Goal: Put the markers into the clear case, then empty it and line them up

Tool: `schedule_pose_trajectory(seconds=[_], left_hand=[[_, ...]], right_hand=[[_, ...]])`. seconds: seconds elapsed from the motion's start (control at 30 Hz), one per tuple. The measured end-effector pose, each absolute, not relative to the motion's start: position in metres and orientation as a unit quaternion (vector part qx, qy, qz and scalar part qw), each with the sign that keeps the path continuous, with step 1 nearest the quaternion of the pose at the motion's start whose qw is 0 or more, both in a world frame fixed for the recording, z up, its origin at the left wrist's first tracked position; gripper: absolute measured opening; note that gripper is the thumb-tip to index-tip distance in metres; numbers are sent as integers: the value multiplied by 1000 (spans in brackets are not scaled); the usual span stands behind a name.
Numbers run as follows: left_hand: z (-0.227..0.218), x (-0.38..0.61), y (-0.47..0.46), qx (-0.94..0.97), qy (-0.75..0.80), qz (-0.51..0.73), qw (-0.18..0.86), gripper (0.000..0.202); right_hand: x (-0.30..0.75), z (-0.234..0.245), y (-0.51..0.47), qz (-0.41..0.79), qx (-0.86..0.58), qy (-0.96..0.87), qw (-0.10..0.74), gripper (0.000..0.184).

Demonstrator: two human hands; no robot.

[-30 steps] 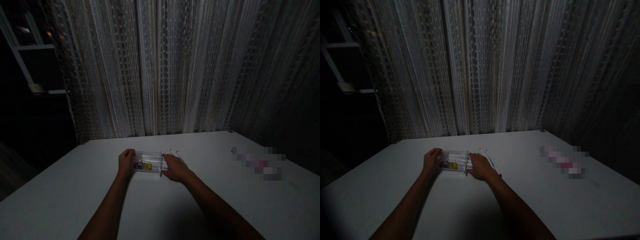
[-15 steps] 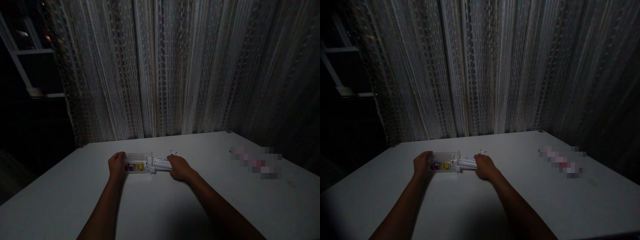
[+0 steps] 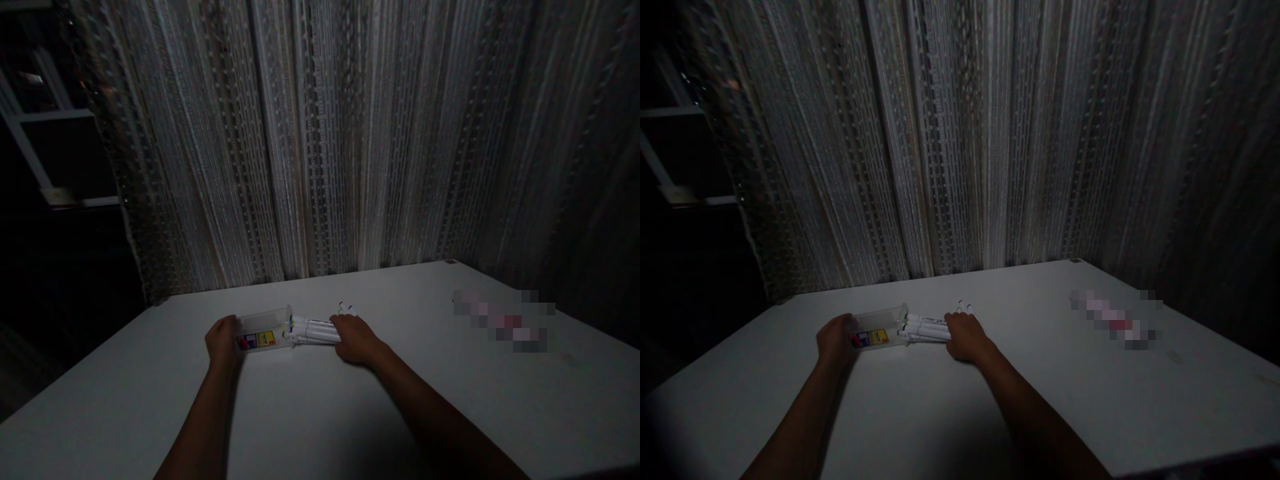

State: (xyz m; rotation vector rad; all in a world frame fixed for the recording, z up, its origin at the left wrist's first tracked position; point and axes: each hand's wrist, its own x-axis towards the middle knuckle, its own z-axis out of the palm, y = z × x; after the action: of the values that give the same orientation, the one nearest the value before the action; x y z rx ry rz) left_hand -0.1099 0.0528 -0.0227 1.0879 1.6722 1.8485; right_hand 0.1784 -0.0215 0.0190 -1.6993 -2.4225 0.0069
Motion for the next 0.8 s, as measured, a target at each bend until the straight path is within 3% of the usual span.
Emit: schedule_pose_trajectory(seconds=[0.17,0.37,0.6,0.8], left_hand=[[-1,-89,38,513,607,596,111,29],[13,-53,18,767,519,375,37,47],[13,-80,21,789,578,206,38,66],[14,-101,32,747,626,224,2,63]], right_hand=[[177,18,-20,14,-561,-822,97,40],[173,16,-18,7,-553,-827,99,40],[177,19,-20,4,-561,-824,78,33],[180,17,-19,-13,-585,-807,75,32]])
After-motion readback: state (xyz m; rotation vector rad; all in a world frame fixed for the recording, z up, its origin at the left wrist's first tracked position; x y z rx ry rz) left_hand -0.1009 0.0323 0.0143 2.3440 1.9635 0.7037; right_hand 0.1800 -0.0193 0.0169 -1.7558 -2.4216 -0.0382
